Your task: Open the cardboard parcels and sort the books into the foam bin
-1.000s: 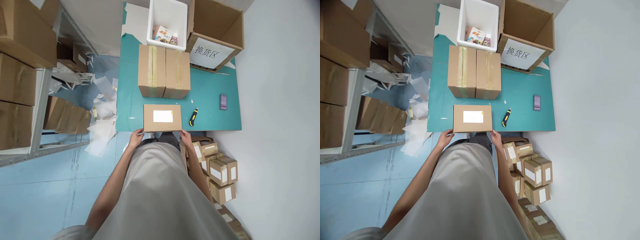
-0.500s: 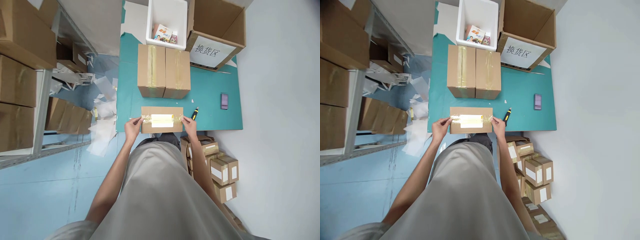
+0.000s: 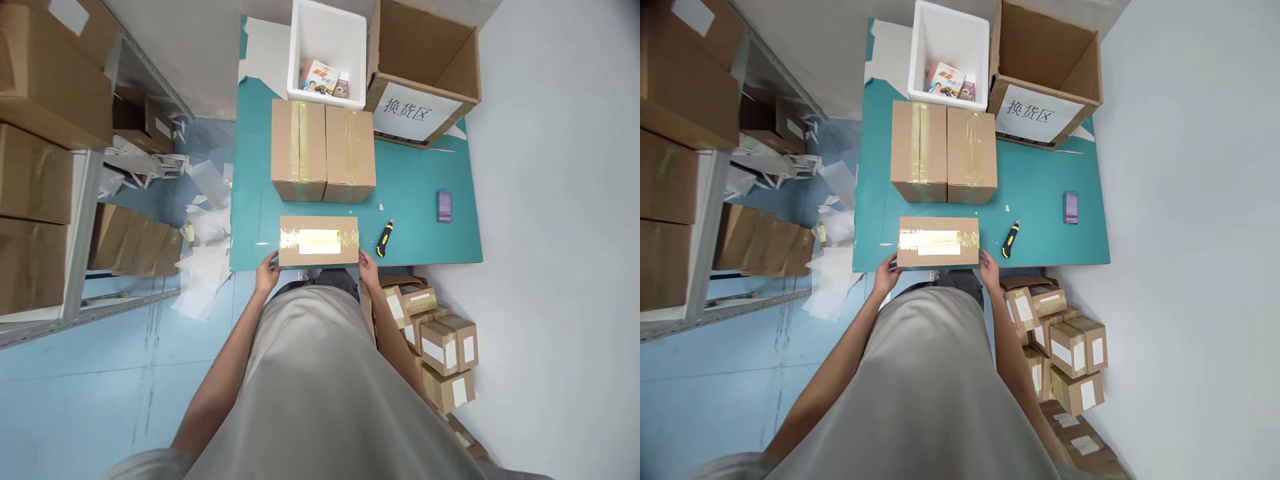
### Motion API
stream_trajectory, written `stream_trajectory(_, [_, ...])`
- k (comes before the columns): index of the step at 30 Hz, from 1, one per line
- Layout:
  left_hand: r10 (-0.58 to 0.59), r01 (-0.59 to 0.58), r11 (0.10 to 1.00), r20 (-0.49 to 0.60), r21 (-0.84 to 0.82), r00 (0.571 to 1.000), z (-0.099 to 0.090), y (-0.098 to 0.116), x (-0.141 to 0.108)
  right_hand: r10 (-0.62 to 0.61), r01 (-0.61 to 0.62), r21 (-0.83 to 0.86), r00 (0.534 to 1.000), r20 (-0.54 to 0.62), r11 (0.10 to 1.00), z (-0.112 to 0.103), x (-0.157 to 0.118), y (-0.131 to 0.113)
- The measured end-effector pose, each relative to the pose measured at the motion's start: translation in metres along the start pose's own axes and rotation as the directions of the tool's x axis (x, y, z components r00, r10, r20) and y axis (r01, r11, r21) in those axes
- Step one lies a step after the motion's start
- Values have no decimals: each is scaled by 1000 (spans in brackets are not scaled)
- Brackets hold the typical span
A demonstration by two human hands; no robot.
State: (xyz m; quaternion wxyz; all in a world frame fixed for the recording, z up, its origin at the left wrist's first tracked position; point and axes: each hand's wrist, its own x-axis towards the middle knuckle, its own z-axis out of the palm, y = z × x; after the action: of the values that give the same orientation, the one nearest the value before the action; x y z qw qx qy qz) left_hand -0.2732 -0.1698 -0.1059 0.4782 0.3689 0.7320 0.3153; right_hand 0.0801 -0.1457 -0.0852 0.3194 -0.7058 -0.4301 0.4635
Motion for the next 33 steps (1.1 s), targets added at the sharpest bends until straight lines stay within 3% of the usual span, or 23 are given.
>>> stream_trajectory(5, [62,-61,998,54,-20,997,8,-8,-13,-34,34,4,997,65,999,14,-22,3])
stream_trajectory(10, [162,-162,987,57,-8,985,-16,20,-8,-128,127,23,991,36,992,1,-10,-19])
stream_trajectory(14, [231,-233,971,38,59,972,-26,42,-3,-210,208,-64,978,-14,976,-6,7,-30])
stream_trajectory(20, [111,-111,990,4,84,994,-11,40,1,-125,122,-66,992,-35,990,18,14,-28])
stream_trajectory(25, [84,-83,994,-19,67,996,-5,42,-4,-168,150,-164,981,-98,975,28,9,-21])
stream_trajectory(29, [130,-129,980,3,152,991,-4,65,-19,-181,152,-186,971,-153,971,25,9,-16])
stream_trajectory(33, [219,-238,943,106,233,970,2,106,-48,-172,123,-233,964,-202,965,7,15,-17])
